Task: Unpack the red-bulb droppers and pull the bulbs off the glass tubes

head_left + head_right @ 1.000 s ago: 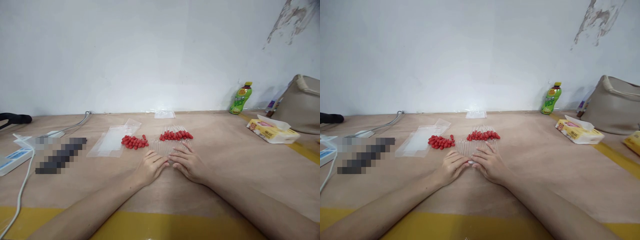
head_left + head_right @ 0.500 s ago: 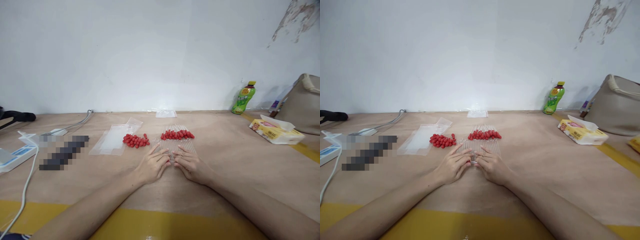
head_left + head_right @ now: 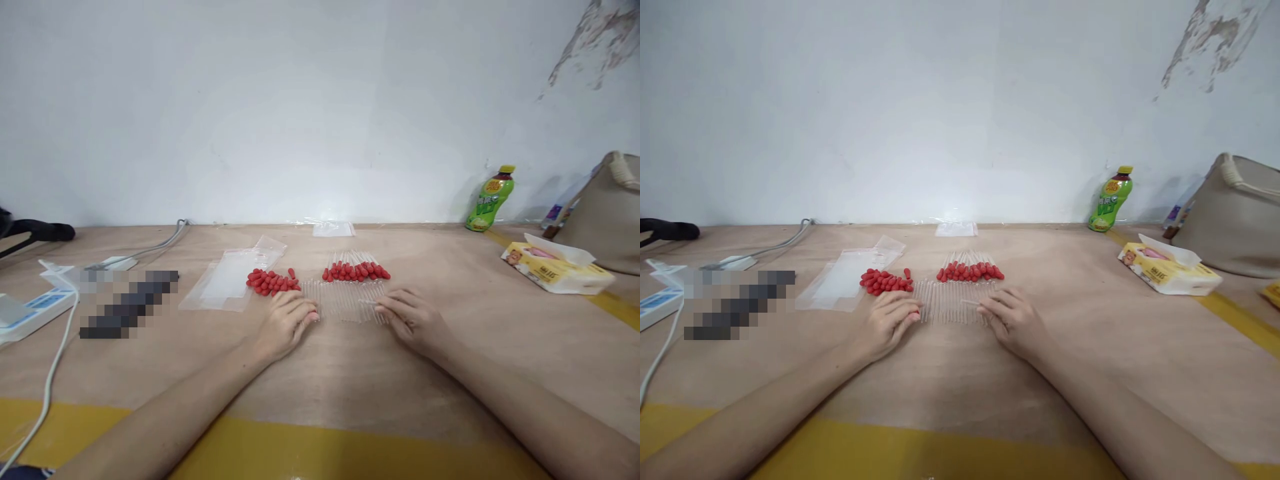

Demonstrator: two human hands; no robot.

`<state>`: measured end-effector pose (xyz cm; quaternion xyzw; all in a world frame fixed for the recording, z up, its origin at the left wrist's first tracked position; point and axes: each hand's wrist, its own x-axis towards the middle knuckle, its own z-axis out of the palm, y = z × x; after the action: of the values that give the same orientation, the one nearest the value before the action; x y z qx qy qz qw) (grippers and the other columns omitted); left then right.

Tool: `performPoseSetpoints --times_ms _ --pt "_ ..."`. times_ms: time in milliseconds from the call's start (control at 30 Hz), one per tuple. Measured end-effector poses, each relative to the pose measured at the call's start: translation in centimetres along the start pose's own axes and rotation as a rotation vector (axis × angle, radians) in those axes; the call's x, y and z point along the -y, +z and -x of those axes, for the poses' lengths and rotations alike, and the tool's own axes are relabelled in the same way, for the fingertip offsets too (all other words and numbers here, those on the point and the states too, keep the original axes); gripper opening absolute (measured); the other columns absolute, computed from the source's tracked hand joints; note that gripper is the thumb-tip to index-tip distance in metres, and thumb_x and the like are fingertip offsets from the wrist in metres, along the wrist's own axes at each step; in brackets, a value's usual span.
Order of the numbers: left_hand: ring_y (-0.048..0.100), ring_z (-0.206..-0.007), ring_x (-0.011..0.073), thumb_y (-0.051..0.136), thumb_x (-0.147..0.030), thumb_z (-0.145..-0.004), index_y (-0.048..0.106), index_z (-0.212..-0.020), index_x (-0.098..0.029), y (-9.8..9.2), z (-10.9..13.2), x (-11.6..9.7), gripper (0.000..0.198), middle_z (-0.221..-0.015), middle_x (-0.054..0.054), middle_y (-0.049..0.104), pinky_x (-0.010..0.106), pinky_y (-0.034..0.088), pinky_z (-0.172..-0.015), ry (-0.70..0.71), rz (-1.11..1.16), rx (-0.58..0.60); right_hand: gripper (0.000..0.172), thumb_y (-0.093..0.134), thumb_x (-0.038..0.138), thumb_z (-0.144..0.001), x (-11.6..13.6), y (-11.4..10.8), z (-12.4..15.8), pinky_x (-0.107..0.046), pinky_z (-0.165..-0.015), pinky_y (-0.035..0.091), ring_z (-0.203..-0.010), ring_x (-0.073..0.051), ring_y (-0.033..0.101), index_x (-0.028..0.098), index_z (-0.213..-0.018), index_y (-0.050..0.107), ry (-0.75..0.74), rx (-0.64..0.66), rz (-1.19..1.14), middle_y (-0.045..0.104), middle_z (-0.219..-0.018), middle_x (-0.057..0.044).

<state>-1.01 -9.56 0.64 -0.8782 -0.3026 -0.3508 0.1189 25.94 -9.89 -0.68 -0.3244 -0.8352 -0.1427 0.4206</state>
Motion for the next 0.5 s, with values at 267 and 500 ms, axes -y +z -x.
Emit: performPoseSetpoints --times_ms 267,500 --pt "0.053 -0.084 0.0178 0.041 -0.022 -0.083 0.061 -0.1 -0.017 -3.4 -0.7 7.2 0.027 -0.084 0.006 0.053 0.03 0.046 -0.073 -0.552 -0.117 -0.171 0.027 0.042 0.026 -0.085 -1.7 0.9 0.3 -0.029 -0.067 0.038 -0.072 -0.016 0.056 0.017 -0.102 0.061 0.351 0.067 0.042 0.062 -0.074 -0.005" --pt "0.055 -0.065 0.013 0.05 -0.035 -0.076 0.055 -0.1 -0.015 -3.8 0.0 11.0 0.032 -0.081 0.003 0.059 0.025 0.045 -0.062 -0.754 0.01 -0.118 0.022 0.045 0.022 -0.081 -1.5 1.5 -0.1 -0.03 -0.07 0.035 -0.076 -0.017 0.058 0.019 -0.093 0.063 0.414 0.047 0.085 0.065 -0.081 -0.005"
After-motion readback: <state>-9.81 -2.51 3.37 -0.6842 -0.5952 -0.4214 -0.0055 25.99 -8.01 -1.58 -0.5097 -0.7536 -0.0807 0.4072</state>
